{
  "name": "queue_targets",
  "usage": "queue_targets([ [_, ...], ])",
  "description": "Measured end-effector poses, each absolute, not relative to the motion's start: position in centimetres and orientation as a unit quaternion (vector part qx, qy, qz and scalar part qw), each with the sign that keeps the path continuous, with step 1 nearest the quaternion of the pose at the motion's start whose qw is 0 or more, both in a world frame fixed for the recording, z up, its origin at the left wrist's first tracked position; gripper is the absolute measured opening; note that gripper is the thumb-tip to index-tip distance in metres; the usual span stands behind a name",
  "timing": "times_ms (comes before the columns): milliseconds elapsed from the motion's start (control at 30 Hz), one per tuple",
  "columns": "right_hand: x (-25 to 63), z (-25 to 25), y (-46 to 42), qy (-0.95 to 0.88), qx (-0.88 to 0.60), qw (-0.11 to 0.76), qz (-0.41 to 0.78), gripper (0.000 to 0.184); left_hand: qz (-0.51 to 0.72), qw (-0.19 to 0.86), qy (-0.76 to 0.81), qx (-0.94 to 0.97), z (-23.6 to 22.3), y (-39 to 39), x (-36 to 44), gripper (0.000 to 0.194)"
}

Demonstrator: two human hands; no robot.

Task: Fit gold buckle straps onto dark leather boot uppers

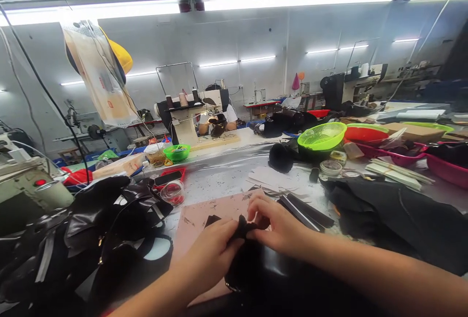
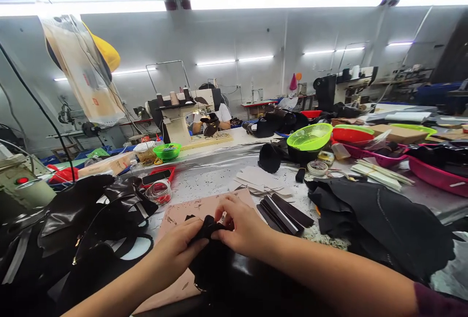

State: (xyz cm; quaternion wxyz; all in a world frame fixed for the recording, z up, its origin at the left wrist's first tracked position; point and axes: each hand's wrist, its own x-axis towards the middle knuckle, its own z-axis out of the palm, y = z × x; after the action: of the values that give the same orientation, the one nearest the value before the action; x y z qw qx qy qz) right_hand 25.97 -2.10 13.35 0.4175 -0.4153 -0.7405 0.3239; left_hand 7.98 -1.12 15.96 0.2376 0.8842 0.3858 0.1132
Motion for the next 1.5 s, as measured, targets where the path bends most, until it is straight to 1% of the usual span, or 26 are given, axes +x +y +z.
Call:
queue_targets([
  [100, 25.7, 13.0, -2.6, -0.747, -0.403, 0.422, 0.318, 0.016, 0.138, 0.231, 0.407, 0.873, 15.1, -1.5, 8.0, 0.012],
  [233, 25.6, 13.0, -2.7, -0.736, -0.413, 0.374, 0.384, 0.020, 0.144, 0.228, 0.411, 0.871, 14.4, -1.8, 7.8, 0.015],
  [300, 25.6, 13.2, -2.5, -0.727, -0.419, 0.350, 0.417, 0.021, 0.147, 0.255, 0.404, 0.866, 14.5, -1.8, 7.6, 0.013],
  [400, 25.7, 13.3, -2.3, -0.715, -0.448, 0.347, 0.409, 0.017, 0.119, 0.335, 0.382, 0.853, 14.9, -1.6, 7.2, 0.006],
  [467, 25.6, 13.4, -2.4, -0.737, -0.445, 0.333, 0.386, 0.019, 0.103, 0.367, 0.360, 0.852, 15.0, -1.5, 6.9, 0.013],
  [500, 25.6, 13.3, -2.5, -0.756, -0.434, 0.325, 0.367, 0.016, 0.108, 0.369, 0.359, 0.851, 15.0, -1.5, 6.9, 0.014],
  [567, 25.4, 13.1, -2.8, -0.796, -0.410, 0.331, 0.297, 0.010, 0.142, 0.363, 0.378, 0.840, 15.0, -1.5, 6.9, 0.009],
  [633, 25.1, 12.8, -3.3, -0.829, -0.391, 0.365, 0.162, 0.006, 0.166, 0.367, 0.409, 0.819, 14.8, -1.5, 6.9, 0.005],
  [667, 24.9, 12.6, -3.5, -0.843, -0.376, 0.375, 0.085, 0.002, 0.163, 0.375, 0.412, 0.814, 14.8, -1.6, 6.9, 0.006],
  [733, 24.6, 12.1, -3.9, -0.873, -0.322, 0.365, -0.041, 0.007, 0.131, 0.389, 0.383, 0.827, 14.7, -1.8, 6.8, 0.012],
  [833, 24.5, 11.8, -4.1, -0.916, -0.246, 0.289, -0.127, 0.017, 0.075, 0.391, 0.338, 0.852, 14.5, -2.5, 6.4, 0.021],
  [900, 24.7, 12.0, -4.2, -0.932, -0.194, 0.247, -0.179, 0.018, 0.053, 0.399, 0.343, 0.849, 14.0, -3.2, 6.0, 0.025],
  [967, 24.8, 12.3, -4.3, -0.933, -0.139, 0.236, -0.232, 0.017, 0.049, 0.419, 0.339, 0.841, 13.1, -3.8, 5.8, 0.026],
  [1033, 24.9, 12.8, -4.3, -0.931, -0.101, 0.238, -0.259, 0.016, 0.055, 0.429, 0.328, 0.840, 12.0, -4.2, 5.6, 0.023],
  [1133, 24.9, 13.2, -4.1, -0.933, -0.091, 0.229, -0.262, 0.017, 0.083, 0.425, 0.324, 0.841, 10.5, -4.4, 5.3, 0.021],
  [1167, 24.8, 13.2, -3.9, -0.936, -0.095, 0.220, -0.259, 0.017, 0.096, 0.425, 0.325, 0.840, 10.1, -4.4, 5.2, 0.023],
  [1233, 24.5, 13.2, -3.4, -0.945, -0.105, 0.189, -0.247, 0.016, 0.120, 0.433, 0.324, 0.833, 9.9, -4.3, 5.1, 0.032],
  [1300, 24.1, 13.3, -2.8, -0.959, -0.113, 0.138, -0.219, 0.015, 0.136, 0.450, 0.332, 0.818, 10.1, -4.1, 5.0, 0.035],
  [1367, 23.6, 13.6, -2.2, -0.973, -0.135, 0.076, -0.173, 0.015, 0.157, 0.478, 0.342, 0.794, 10.2, -3.8, 4.8, 0.032],
  [1433, 23.7, 14.5, -1.6, -0.976, -0.193, 0.030, -0.095, 0.012, 0.181, 0.509, 0.352, 0.764, 9.8, -3.3, 4.6, 0.030],
  [1467, 24.2, 15.0, -1.3, -0.970, -0.239, 0.025, -0.041, 0.014, 0.195, 0.526, 0.360, 0.746, 9.4, -3.0, 4.5, 0.029],
  [1500, 25.1, 15.6, -0.9, -0.955, -0.295, 0.036, 0.019, 0.020, 0.206, 0.542, 0.373, 0.725, 8.9, -2.7, 4.2, 0.029],
])
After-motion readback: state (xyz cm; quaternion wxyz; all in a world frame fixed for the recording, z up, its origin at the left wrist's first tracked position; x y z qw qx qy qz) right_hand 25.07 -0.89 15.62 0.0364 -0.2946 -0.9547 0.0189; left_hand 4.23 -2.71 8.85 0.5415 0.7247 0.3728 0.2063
